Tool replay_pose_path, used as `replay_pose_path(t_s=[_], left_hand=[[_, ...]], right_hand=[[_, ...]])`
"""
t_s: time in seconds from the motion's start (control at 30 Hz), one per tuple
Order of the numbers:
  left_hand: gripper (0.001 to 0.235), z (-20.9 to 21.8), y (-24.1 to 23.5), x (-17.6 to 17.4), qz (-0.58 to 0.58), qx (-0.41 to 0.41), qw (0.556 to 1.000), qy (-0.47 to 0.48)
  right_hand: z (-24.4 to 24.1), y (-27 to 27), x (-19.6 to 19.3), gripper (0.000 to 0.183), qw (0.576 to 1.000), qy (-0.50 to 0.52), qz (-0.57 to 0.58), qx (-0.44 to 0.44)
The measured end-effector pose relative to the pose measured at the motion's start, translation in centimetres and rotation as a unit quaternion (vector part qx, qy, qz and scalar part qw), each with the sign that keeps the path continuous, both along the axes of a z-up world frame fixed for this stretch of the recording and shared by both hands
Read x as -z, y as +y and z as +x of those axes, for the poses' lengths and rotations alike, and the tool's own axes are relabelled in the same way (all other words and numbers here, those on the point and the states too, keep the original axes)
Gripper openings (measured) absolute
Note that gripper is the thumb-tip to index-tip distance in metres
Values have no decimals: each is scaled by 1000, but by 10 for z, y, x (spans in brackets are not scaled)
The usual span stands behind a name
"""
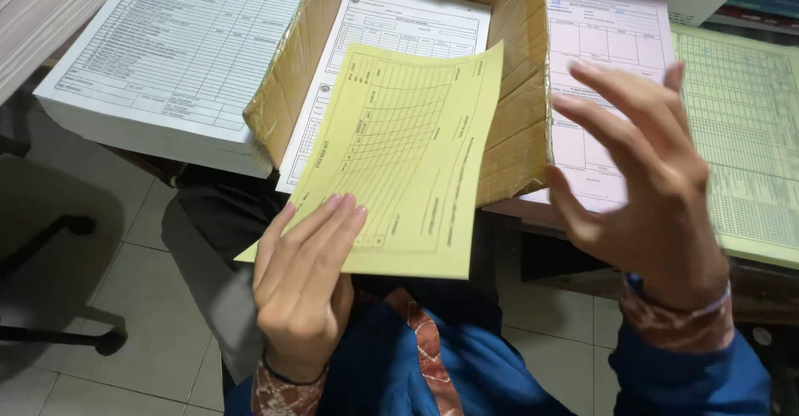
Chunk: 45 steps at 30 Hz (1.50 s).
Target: Sorting and organizing various printed forms into piles and boxes
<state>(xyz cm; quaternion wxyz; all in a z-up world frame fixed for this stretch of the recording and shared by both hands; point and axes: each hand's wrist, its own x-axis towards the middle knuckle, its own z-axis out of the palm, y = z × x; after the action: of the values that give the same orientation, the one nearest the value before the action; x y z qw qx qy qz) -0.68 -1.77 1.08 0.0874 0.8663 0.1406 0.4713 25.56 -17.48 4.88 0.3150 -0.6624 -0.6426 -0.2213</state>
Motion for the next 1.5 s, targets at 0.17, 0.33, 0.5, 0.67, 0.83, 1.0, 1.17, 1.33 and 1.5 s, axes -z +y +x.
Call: replay_pose_path(t_s=[0.17,0.33,0.5,0.67,0.83,1.0,1.17,1.33,1.5], left_hand=[[31,-23,-19,4,-10,61,996,-68],[19,-18,-14,-2,-23,91,995,-29],[11,14,-11,-12,12,98,995,9],[9,74,-25,-26,76,115,990,8],[9,154,-45,-46,96,176,979,32],[73,208,-74,-49,136,225,935,237],[66,241,-136,-17,156,335,901,229],[36,264,-188,-4,198,345,909,122],[31,296,-213,25,192,388,899,69]], right_hand=[[9,56,-31,28,990,-73,-75,-95],[41,16,-19,11,994,-67,-45,-73],[68,-96,-3,7,997,-56,-10,50],[123,-246,69,67,990,-25,-83,108],[46,-254,83,10,950,19,153,272],[29,-295,89,12,908,-24,122,400],[24,-299,92,29,889,-76,101,440],[27,-266,77,24,866,-126,62,481],[39,-235,95,16,865,-116,87,481]])
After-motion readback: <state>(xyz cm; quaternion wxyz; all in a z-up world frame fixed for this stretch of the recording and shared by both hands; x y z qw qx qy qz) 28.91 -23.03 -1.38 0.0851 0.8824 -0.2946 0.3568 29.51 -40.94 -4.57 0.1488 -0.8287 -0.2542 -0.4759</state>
